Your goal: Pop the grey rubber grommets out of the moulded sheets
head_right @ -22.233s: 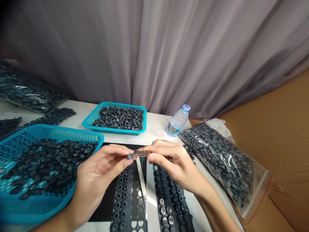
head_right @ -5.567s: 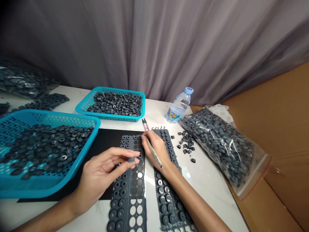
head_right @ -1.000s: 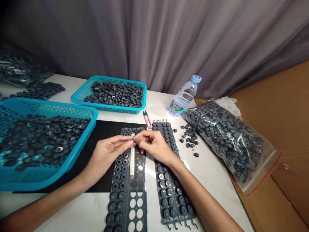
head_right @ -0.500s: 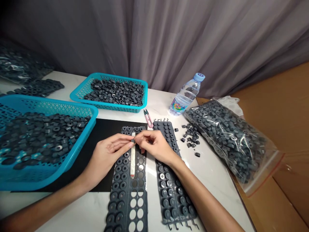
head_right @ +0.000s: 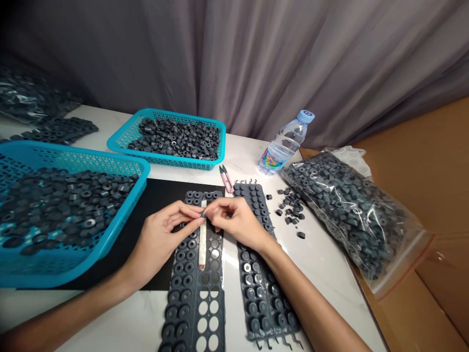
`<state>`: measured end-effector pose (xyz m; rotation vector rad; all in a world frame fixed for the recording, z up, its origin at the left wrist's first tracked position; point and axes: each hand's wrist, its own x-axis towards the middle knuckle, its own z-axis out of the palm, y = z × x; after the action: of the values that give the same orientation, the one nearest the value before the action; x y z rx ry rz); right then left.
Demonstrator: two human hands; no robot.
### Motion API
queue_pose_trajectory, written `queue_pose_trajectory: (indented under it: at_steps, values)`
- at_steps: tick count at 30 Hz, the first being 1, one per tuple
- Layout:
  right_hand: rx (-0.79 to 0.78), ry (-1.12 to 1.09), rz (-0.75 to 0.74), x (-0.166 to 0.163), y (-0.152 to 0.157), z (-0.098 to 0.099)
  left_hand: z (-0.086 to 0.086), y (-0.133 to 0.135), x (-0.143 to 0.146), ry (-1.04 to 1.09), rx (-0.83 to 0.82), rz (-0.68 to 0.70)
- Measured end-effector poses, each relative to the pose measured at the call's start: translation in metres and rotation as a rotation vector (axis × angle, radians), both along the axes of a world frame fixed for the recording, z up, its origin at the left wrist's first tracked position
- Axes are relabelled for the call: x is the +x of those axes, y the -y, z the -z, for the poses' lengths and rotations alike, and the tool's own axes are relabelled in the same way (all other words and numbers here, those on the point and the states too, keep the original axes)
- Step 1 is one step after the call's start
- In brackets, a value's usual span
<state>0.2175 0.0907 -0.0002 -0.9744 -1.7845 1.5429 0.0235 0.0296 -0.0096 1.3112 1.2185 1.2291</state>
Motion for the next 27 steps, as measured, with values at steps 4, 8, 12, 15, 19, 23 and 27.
queue_pose_trajectory:
  at_steps: [4,8,12,15,19,23,27]
  values:
    - [-0.006,-0.009,0.009,-0.0005,0.0002,-0.0017,-0.0003,0.0006,-0.0008,-0.007,0.007,0.001]
    - [0.001,0.004,0.007,0.0005,-0.0001,-0.0006,-0.0017,0.0,-0.0005,-0.015,0.006,0.001]
    - [0.004,0.012,0.0,0.0023,-0.0005,0.002,-0.0025,-0.0005,-0.0001,0.031,-0.022,-0.005]
    - [0.007,-0.006,-0.003,0.0028,-0.0002,0.0017,-0.002,-0.0003,0.0,0.034,-0.013,-0.006]
    - [0.004,0.01,-0.008,0.0025,0.0001,0.0007,0.0001,-0.001,0.0001,0.06,0.003,-0.011]
    - [-0.017,-0.014,0.011,0.0021,0.0,0.0009,0.0016,-0.0021,0.0006,0.077,-0.016,0.004]
    - [-0.033,-0.038,0.017,0.0026,-0.0001,0.0017,0.0014,-0.0012,0.0014,0.088,-0.053,0.014]
